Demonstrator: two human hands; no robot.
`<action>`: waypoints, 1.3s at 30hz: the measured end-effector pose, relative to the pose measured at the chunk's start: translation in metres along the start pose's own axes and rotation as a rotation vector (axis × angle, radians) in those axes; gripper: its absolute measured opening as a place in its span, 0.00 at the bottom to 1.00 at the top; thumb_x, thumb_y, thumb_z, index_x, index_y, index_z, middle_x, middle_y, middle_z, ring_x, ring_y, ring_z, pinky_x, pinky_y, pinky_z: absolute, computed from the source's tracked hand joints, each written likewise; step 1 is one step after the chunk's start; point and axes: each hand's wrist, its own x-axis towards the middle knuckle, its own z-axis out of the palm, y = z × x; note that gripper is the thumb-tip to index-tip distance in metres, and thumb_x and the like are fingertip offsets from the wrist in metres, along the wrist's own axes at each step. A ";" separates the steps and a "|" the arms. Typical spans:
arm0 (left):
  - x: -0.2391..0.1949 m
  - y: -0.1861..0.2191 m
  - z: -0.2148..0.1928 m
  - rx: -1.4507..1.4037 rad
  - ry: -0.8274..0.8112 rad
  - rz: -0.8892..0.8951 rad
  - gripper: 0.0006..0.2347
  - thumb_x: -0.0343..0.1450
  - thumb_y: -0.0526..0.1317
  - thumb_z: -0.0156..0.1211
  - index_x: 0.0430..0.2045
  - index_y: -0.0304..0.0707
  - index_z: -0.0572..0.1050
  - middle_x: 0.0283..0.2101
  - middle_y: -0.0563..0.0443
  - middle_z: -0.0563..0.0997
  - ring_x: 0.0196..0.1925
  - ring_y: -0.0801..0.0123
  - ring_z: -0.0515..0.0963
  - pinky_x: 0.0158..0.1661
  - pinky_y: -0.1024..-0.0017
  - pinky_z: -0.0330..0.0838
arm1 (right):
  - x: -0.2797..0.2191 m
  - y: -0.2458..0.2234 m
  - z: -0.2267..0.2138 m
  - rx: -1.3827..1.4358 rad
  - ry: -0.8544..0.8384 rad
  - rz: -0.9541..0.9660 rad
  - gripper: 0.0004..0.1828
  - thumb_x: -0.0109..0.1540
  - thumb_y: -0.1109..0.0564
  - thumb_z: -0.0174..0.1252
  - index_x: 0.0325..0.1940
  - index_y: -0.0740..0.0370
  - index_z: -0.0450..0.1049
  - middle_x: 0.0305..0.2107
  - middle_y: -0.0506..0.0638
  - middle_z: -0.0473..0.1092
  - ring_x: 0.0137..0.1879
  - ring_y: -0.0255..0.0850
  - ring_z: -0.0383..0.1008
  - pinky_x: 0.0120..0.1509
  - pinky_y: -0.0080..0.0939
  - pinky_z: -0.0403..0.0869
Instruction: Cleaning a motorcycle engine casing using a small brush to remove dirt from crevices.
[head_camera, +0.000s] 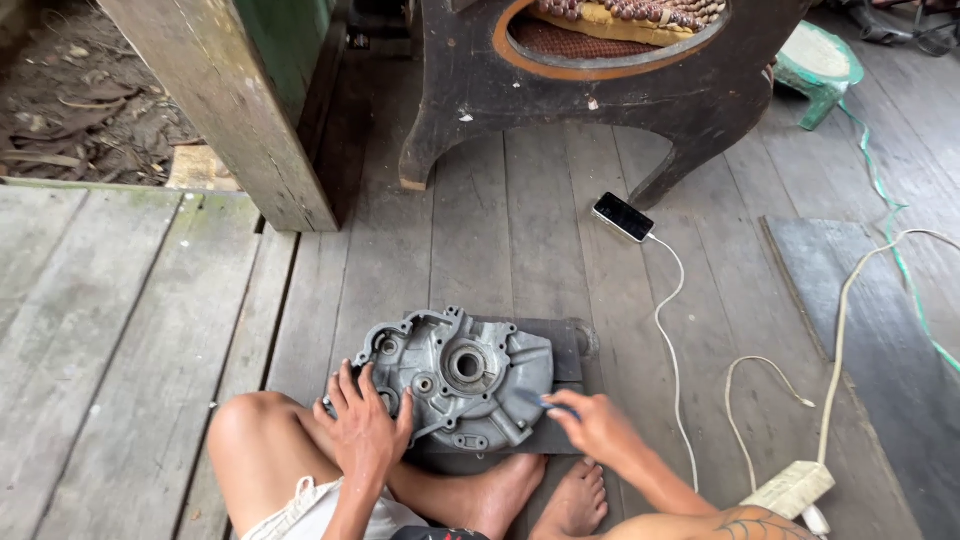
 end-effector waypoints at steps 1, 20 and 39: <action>-0.002 0.003 0.001 -0.009 -0.008 -0.002 0.32 0.67 0.61 0.52 0.57 0.31 0.71 0.68 0.31 0.67 0.68 0.46 0.65 0.65 0.43 0.49 | -0.002 0.001 -0.001 -0.009 -0.003 0.008 0.13 0.60 0.52 0.62 0.47 0.45 0.85 0.09 0.45 0.68 0.14 0.36 0.55 0.21 0.43 0.58; 0.000 -0.002 0.005 -0.029 -0.009 -0.003 0.33 0.67 0.60 0.52 0.59 0.31 0.69 0.68 0.31 0.66 0.68 0.44 0.64 0.65 0.42 0.49 | 0.014 0.028 -0.006 0.047 -0.048 0.039 0.14 0.57 0.54 0.63 0.47 0.51 0.84 0.25 0.42 0.80 0.26 0.34 0.70 0.33 0.36 0.71; -0.001 -0.005 0.012 0.004 -0.029 0.000 0.33 0.67 0.61 0.51 0.59 0.32 0.69 0.69 0.31 0.65 0.68 0.45 0.64 0.64 0.43 0.49 | 0.029 0.057 -0.030 0.145 -0.148 0.052 0.13 0.57 0.58 0.64 0.45 0.56 0.87 0.18 0.44 0.71 0.25 0.32 0.61 0.30 0.33 0.64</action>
